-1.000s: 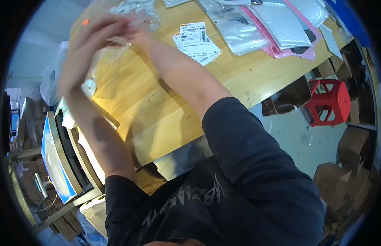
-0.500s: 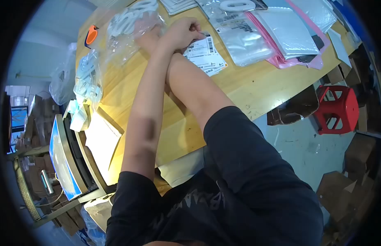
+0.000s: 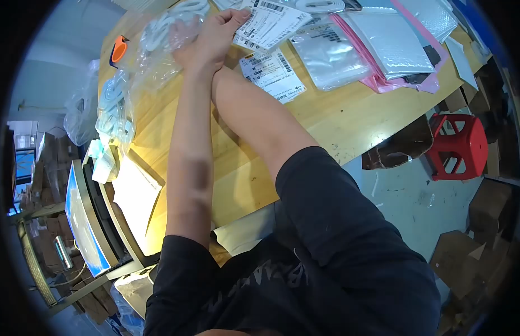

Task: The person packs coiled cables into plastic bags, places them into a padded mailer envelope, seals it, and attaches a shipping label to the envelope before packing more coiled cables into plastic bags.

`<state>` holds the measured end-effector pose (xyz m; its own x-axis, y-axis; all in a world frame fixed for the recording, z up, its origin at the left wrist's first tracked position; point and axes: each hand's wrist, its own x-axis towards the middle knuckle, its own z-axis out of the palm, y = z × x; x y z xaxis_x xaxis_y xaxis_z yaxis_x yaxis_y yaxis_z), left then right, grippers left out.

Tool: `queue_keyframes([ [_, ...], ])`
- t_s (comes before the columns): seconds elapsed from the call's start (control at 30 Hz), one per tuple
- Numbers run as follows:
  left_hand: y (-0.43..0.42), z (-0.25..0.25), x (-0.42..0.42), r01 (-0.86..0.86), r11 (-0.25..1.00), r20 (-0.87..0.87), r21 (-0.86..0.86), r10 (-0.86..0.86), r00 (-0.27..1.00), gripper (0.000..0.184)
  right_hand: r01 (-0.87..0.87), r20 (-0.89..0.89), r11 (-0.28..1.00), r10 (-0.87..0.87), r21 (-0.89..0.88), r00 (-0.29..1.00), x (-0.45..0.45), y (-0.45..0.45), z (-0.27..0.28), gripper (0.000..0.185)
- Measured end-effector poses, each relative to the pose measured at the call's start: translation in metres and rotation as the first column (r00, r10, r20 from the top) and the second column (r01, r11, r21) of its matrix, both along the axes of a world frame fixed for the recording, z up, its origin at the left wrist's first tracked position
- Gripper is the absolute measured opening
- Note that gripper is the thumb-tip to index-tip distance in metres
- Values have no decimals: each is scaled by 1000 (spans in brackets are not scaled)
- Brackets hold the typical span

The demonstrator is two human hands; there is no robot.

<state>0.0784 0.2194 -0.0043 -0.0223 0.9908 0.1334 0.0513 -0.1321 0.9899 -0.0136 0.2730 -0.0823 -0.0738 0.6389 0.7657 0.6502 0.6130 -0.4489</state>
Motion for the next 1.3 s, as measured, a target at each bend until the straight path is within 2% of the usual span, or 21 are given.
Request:
queue_keyframes([
  [0.03,-1,1,0,-3,1000,3,0,3,1000,30,-3,3,1000,3,0,1000,3,-6,6,23],
  [0.17,-4,4,0,-93,995,-73,-26,91,993,33,-118,99,975,101,188,990,7,-25,28,30],
  [0.27,-1,3,-5,-65,987,-501,145,130,856,34,-439,194,862,399,255,896,4,-31,38,28],
  [0.43,-28,39,3,-104,936,-440,336,254,861,36,-621,112,737,616,268,780,-2,-55,37,31],
  [0.53,-51,87,1,5,896,-424,444,205,882,32,-678,-155,707,707,201,690,18,-83,39,29],
  [0.57,-54,102,-7,-8,890,-420,456,223,880,32,-709,-148,686,728,163,670,32,-88,37,32],
  [0.63,-59,130,-39,76,994,-616,83,-9,787,49,-730,-191,679,728,75,658,63,-96,33,34],
  [0.67,-64,137,-53,94,989,-668,-118,-149,729,58,-723,-238,691,706,23,667,78,-100,31,33],
  [0.7,-74,139,-61,87,990,-668,-110,-138,731,58,-820,-329,568,764,-64,555,99,-106,42,30],
  [0.73,-88,136,-69,-48,997,-732,-52,-6,682,42,-896,-426,422,792,-137,438,119,-113,53,29],
  [0.77,-97,133,-76,-180,984,-783,14,123,610,35,-900,-420,414,799,-135,431,135,-117,51,29],
  [0.83,-86,112,-101,-201,929,-830,-312,-163,534,30,-902,-533,261,737,-343,416,157,-122,44,27],
  [0.9,-80,88,-113,-367,811,-797,-454,-186,575,26,-891,-508,246,749,-382,425,161,-119,43,27],
  [0.93,-73,70,-124,-374,810,-800,-451,-181,573,26,-872,-485,245,752,-424,447,164,-115,43,26],
  [1.0,-52,28,-154,-383,867,-941,-320,-244,234,31,-854,-463,243,755,-460,464,167,-111,44,26],
  [1.03,-45,14,-162,-387,865,-942,-318,-244,230,31,-856,-446,252,768,-451,460,167,-112,48,26],
  [1.07,-41,1,-168,-446,885,-983,-132,-60,173,36,-859,-431,258,778,-443,456,166,-114,50,27],
  [1.13,-35,-22,-173,-520,822,-957,232,288,28,49,-863,-434,252,782,-437,448,167,-123,45,28],
  [1.17,-30,-24,-170,-519,823,-959,230,282,21,49,-860,-338,320,820,-397,462,167,-127,42,28],
  [1.23,-6,-19,-168,-481,805,-929,347,365,-60,58,-846,-118,456,857,-276,501,163,-119,44,29],
  [1.3,13,-24,-165,-453,802,-916,388,392,-91,63,-854,-120,441,866,-276,485,163,-115,44,28],
])
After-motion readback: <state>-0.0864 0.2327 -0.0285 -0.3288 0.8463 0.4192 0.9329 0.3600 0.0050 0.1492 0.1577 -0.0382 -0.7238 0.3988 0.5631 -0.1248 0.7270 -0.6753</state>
